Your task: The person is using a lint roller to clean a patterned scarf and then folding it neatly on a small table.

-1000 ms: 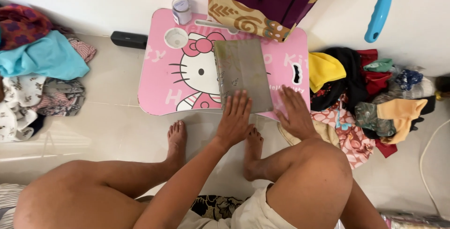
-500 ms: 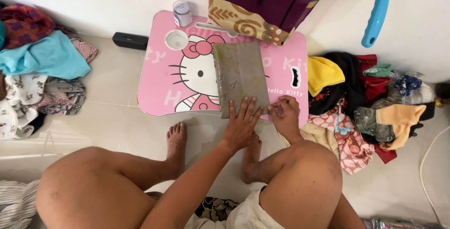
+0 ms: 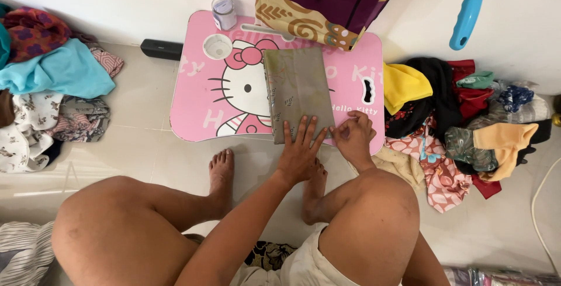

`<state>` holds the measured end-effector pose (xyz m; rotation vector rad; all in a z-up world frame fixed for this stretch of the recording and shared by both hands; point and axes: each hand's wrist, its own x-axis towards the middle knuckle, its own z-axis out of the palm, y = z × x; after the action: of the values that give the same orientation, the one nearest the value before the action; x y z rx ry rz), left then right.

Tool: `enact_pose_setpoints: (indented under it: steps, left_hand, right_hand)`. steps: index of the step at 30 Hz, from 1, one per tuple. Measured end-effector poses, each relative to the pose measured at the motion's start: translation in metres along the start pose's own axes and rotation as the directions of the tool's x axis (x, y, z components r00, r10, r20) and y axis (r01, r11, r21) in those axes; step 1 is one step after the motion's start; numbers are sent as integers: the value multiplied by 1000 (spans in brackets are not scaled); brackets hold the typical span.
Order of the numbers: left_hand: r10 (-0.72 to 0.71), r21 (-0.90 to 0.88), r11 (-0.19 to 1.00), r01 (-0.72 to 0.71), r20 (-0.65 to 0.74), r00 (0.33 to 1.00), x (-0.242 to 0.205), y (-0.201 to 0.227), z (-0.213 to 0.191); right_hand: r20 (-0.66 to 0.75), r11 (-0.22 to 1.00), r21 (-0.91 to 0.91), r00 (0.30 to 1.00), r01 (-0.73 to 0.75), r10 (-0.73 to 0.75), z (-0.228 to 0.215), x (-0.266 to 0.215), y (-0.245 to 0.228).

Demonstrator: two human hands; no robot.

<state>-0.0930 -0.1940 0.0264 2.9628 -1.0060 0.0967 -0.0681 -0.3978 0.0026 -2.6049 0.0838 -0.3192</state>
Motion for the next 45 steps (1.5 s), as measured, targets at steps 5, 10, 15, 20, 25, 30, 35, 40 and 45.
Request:
enact_pose_setpoints:
  steps: [5,10,15,20,25,30,35,40,45]
  left_hand:
    - [-15,-19,1000,15,-48,999,0,1,-1]
    - [-67,3,998,68,-175,982,-7,-22,30]
    - [-128,98,980,174,-358,925,-30,-62,36]
    - [-179,58,977,204,-287,941,-42,-70,30]
    - [-149,33,985,168,-313,938,-35,-57,6]
    - [42,-101,992,-82,-351,935,-2,-29,-2]
    - [125,-189,960,-208,-375,919,17,-30,47]
    - [94,-137,973,-184,-494,864,17,-23,38]
    - [93,-80,984,-157,-516,851,18,-23,46]
  right_hand:
    - [-112,976,30,971,215,-211,-22,-3,-20]
    - [150,859,-183,877,478,-456,-25,-15,-23]
    - [184,811,-264,853,522,-489,-11,-17,-2]
    - [137,806,-250,843,537,-520,-6,-16,3]
    - [85,795,-269,836,543,-542,-11,-13,22]
    - [-70,910,-163,915,382,-396,-91,4,16]
    - [-486,943,-115,810,313,-328,-204,61,-30]
    - [-434,999,37,901,36,-17,-245,144,-46]
    - [-214,964,144,944,-222,249,-239,200,-42]
